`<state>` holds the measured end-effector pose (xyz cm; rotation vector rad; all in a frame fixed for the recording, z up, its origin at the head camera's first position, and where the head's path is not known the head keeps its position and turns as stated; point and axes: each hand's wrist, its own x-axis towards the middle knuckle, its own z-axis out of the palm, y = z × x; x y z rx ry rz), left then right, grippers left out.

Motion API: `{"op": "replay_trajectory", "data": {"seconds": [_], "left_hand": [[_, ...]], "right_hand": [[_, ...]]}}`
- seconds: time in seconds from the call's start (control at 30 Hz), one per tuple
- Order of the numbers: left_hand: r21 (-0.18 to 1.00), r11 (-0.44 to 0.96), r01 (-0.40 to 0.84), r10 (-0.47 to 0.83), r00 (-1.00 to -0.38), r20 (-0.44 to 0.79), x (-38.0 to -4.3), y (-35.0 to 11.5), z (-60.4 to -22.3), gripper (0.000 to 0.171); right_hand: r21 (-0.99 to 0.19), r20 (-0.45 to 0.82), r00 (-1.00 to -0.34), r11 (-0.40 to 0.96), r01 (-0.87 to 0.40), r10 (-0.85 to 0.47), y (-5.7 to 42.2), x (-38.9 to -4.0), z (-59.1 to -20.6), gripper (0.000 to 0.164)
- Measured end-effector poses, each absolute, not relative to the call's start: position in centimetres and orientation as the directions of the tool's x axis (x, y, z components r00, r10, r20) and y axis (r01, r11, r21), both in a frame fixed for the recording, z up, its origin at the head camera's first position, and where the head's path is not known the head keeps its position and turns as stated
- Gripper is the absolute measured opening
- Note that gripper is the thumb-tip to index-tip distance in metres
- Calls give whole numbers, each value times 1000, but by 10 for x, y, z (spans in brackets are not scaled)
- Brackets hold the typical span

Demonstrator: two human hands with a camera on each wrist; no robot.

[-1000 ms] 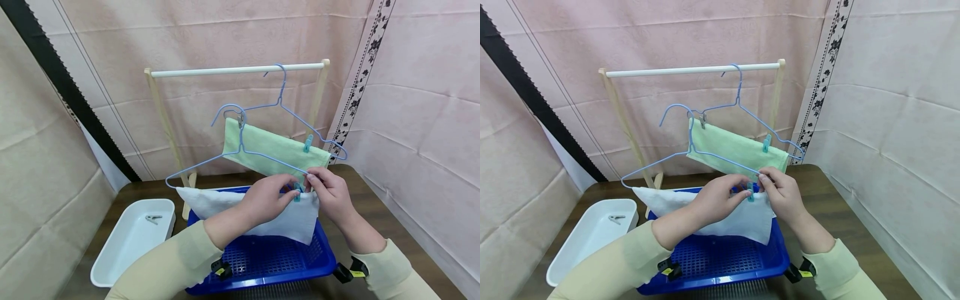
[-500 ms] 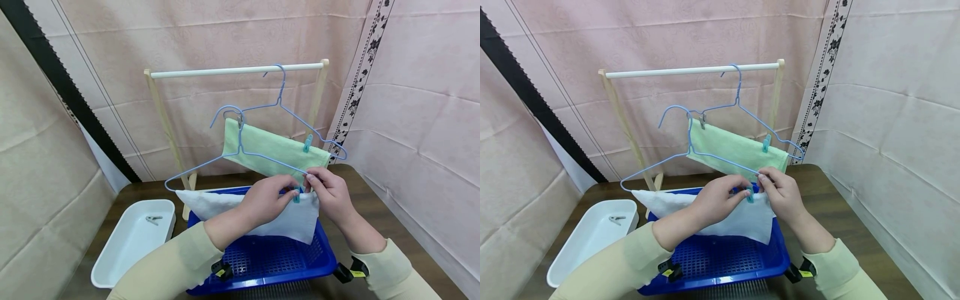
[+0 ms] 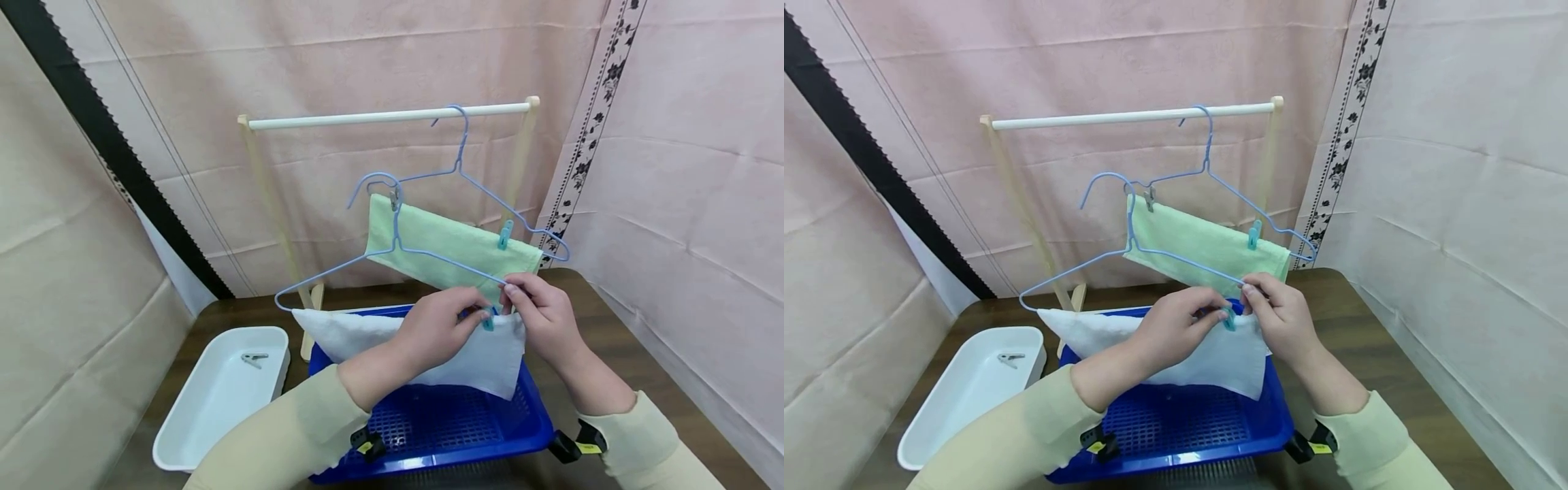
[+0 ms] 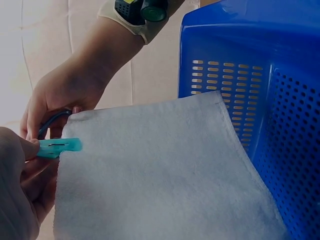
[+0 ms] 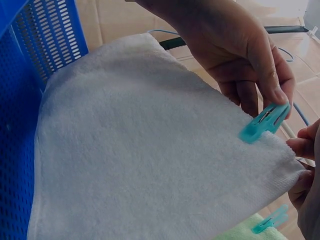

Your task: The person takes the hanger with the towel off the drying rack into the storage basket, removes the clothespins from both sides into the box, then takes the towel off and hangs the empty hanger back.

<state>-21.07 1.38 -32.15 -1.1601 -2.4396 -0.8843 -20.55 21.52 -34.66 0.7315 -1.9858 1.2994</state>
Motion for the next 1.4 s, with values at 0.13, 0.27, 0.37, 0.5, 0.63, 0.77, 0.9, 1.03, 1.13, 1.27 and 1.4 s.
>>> {"op": "replay_trajectory", "data": {"seconds": [0.13, 0.27, 0.37, 0.5, 0.63, 0.77, 0.9, 1.03, 1.13, 1.27, 1.4], "left_hand": [[426, 460, 779, 577, -627, 524, -211, 15, -323, 10], [449, 446, 774, 566, -633, 528, -212, 13, -325, 9], [468, 428, 774, 567, -632, 528, -212, 12, -326, 10], [504, 404, 763, 566, -641, 518, -213, 11, -327, 15], [538, 383, 751, 568, -650, 504, -215, 11, -329, 19], [568, 360, 740, 564, -657, 500, -214, 11, -330, 18], [609, 313, 729, 553, -661, 507, -215, 10, -333, 16], [639, 270, 721, 540, -662, 519, -216, 10, -335, 16], [654, 261, 710, 534, -671, 515, -217, 9, -336, 16], [677, 249, 692, 537, -681, 498, -218, 8, -335, 18], [698, 248, 671, 537, -695, 478, -218, 5, -335, 23]], "right_hand": [[-580, 761, -642, 350, -736, -90, 217, -204, -343, 19], [-586, 757, -647, 342, -734, -92, 216, -204, -342, 18], [-585, 761, -643, 336, -738, -88, 216, -205, -343, 19], [-572, 774, -627, 333, -750, -82, 216, -207, -345, 19], [-567, 782, -618, 327, -756, -74, 217, -208, -345, 19], [-570, 781, -621, 326, -754, -69, 218, -208, -344, 18], [-572, 779, -624, 331, -750, -68, 218, -208, -344, 18], [-579, 775, -629, 328, -747, -63, 218, -208, -345, 18], [-583, 772, -633, 326, -744, -65, 218, -208, -346, 19], [-582, 771, -634, 333, -742, -66, 218, -208, -347, 19], [-586, 766, -640, 340, -735, -63, 218, -207, -349, 19]]}}
